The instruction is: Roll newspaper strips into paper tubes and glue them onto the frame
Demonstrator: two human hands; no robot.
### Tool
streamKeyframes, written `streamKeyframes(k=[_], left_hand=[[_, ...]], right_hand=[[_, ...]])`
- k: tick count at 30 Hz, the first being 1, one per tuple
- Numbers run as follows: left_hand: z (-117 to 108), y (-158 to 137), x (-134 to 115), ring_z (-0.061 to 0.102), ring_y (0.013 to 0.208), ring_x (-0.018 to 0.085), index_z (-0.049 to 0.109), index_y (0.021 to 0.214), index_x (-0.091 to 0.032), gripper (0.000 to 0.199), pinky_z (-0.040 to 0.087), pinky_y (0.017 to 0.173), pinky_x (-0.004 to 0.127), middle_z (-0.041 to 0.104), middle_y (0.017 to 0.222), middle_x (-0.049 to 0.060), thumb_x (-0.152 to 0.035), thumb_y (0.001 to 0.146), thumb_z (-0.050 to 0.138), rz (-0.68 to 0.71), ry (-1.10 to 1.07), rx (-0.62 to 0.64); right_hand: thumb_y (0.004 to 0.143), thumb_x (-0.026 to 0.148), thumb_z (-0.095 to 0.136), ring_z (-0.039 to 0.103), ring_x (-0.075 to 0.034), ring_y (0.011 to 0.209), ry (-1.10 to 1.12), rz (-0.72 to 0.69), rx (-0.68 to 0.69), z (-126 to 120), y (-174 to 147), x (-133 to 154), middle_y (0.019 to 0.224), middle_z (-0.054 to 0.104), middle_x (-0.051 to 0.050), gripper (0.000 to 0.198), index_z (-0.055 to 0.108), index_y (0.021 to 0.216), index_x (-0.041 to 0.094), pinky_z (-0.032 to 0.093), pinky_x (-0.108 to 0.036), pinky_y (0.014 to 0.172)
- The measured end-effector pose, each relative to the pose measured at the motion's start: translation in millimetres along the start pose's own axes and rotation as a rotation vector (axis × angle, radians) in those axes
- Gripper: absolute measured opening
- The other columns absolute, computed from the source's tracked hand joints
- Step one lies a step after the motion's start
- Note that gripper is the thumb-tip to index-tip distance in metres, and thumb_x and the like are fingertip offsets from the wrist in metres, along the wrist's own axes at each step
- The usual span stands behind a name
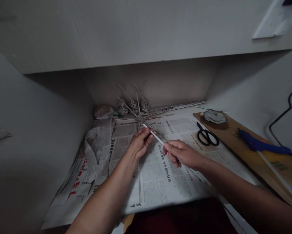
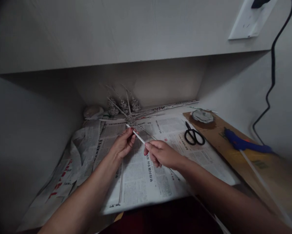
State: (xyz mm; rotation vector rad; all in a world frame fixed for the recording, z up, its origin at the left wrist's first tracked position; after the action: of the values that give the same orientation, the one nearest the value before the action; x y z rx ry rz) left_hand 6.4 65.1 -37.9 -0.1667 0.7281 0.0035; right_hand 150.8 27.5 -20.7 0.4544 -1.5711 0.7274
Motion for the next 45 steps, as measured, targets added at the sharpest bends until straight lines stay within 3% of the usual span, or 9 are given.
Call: streamKeyframes(k=[5, 8, 11, 16, 24, 30, 34, 39, 45], left_hand=[[4, -3, 2, 0.067, 0.068, 0.01, 0.065, 0.074, -0.011, 0.003, 0.054, 0.058, 0.012, 0.067, 0.074, 0.003, -0.008, 0.075, 0.065, -0.003, 0.003, 0.039], [10, -7, 4, 0.066, 0.068, 0.009, 0.067, 0.089, -0.012, 0.012, 0.055, 0.058, 0.013, 0.066, 0.074, 0.003, -0.009, 0.077, 0.063, -0.032, 0.003, 0.111], [13, -9, 4, 0.066, 0.067, 0.009, 0.068, 0.094, -0.013, 0.017, 0.055, 0.058, 0.013, 0.065, 0.075, 0.002, -0.011, 0.078, 0.063, -0.05, 0.026, 0.154], [7, -7, 3, 0.063, 0.061, 0.007, 0.067, 0.08, -0.012, 0.006, 0.055, 0.057, 0.013, 0.064, 0.073, 0.0, -0.011, 0.074, 0.068, -0.034, 0.035, 0.072], [7, -5, 9, 0.064, 0.063, 0.006, 0.067, 0.087, -0.013, 0.015, 0.055, 0.06, 0.015, 0.066, 0.077, 0.001, -0.016, 0.073, 0.069, -0.03, 0.08, 0.14], [-1, 1, 6, 0.065, 0.062, 0.008, 0.064, 0.081, -0.013, 0.01, 0.054, 0.054, 0.013, 0.065, 0.072, 0.0, -0.02, 0.075, 0.068, 0.004, 0.093, 0.084], [-7, 5, 5, 0.067, 0.067, 0.012, 0.062, 0.08, -0.013, 0.005, 0.054, 0.051, 0.014, 0.067, 0.076, 0.003, -0.017, 0.078, 0.065, -0.014, 0.027, 0.01], [-11, 8, -4, 0.067, 0.064, 0.011, 0.064, 0.083, -0.013, 0.006, 0.055, 0.053, 0.014, 0.066, 0.073, 0.002, -0.013, 0.083, 0.058, 0.059, -0.034, -0.027], [-11, 7, -3, 0.067, 0.065, 0.012, 0.065, 0.082, -0.012, 0.009, 0.056, 0.054, 0.015, 0.067, 0.074, 0.003, -0.011, 0.083, 0.057, 0.049, -0.048, -0.028]], right_hand=[[0.09, 0.046, 0.043, 0.03, -0.007, 0.033, 0.469, 0.156, 0.244, 12, -4, -14, 0.044, 0.026, 0.009, 0.03, 0.041, 0.075, 0.02, 0.024, -0.019, 0.033], [0.09, 0.044, 0.043, 0.031, -0.008, 0.034, 0.561, 0.166, 0.295, 15, -5, -18, 0.044, 0.026, 0.009, 0.029, 0.04, 0.074, 0.02, 0.024, -0.019, 0.032], [0.091, 0.048, 0.041, 0.034, -0.008, 0.034, 0.499, 0.137, 0.239, 16, -7, -18, 0.045, 0.031, 0.009, 0.032, 0.046, 0.078, 0.019, 0.026, -0.019, 0.034], [0.09, 0.049, 0.044, 0.04, -0.007, 0.037, 0.297, 0.049, 0.07, 8, -13, -15, 0.046, 0.039, 0.007, 0.035, 0.051, 0.08, 0.016, 0.033, -0.02, 0.039], [0.091, 0.049, 0.041, 0.037, -0.007, 0.033, 0.47, 0.135, 0.157, 12, -14, -23, 0.044, 0.033, 0.009, 0.032, 0.049, 0.082, 0.019, 0.028, -0.019, 0.035], [0.089, 0.051, 0.043, 0.045, -0.009, 0.039, 0.278, 0.097, 0.066, 4, -21, -26, 0.049, 0.045, 0.005, 0.036, 0.05, 0.081, 0.016, 0.036, -0.021, 0.039], [0.091, 0.05, 0.04, 0.046, -0.009, 0.039, 0.191, 0.124, 0.068, -10, -41, -32, 0.05, 0.046, 0.005, 0.037, 0.052, 0.084, 0.016, 0.036, -0.021, 0.04], [0.089, 0.047, 0.045, 0.047, -0.008, 0.042, -0.019, 0.129, 0.04, -27, -68, -32, 0.054, 0.051, 0.003, 0.035, 0.055, 0.084, 0.014, 0.038, -0.021, 0.045], [0.091, 0.048, 0.037, 0.043, -0.008, 0.038, 0.029, 0.14, 0.009, -30, -83, -30, 0.047, 0.047, 0.004, 0.039, 0.054, 0.081, 0.015, 0.035, -0.021, 0.045]])
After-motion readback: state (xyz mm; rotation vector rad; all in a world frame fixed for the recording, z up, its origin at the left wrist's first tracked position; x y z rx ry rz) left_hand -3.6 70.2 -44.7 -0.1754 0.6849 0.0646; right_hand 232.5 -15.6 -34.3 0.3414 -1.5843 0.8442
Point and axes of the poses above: each hand's wrist, its own y-axis towards the middle knuckle, its own z-axis out of the palm, x = y × z, the point moved 7 cm from there along y, towards the middle knuckle
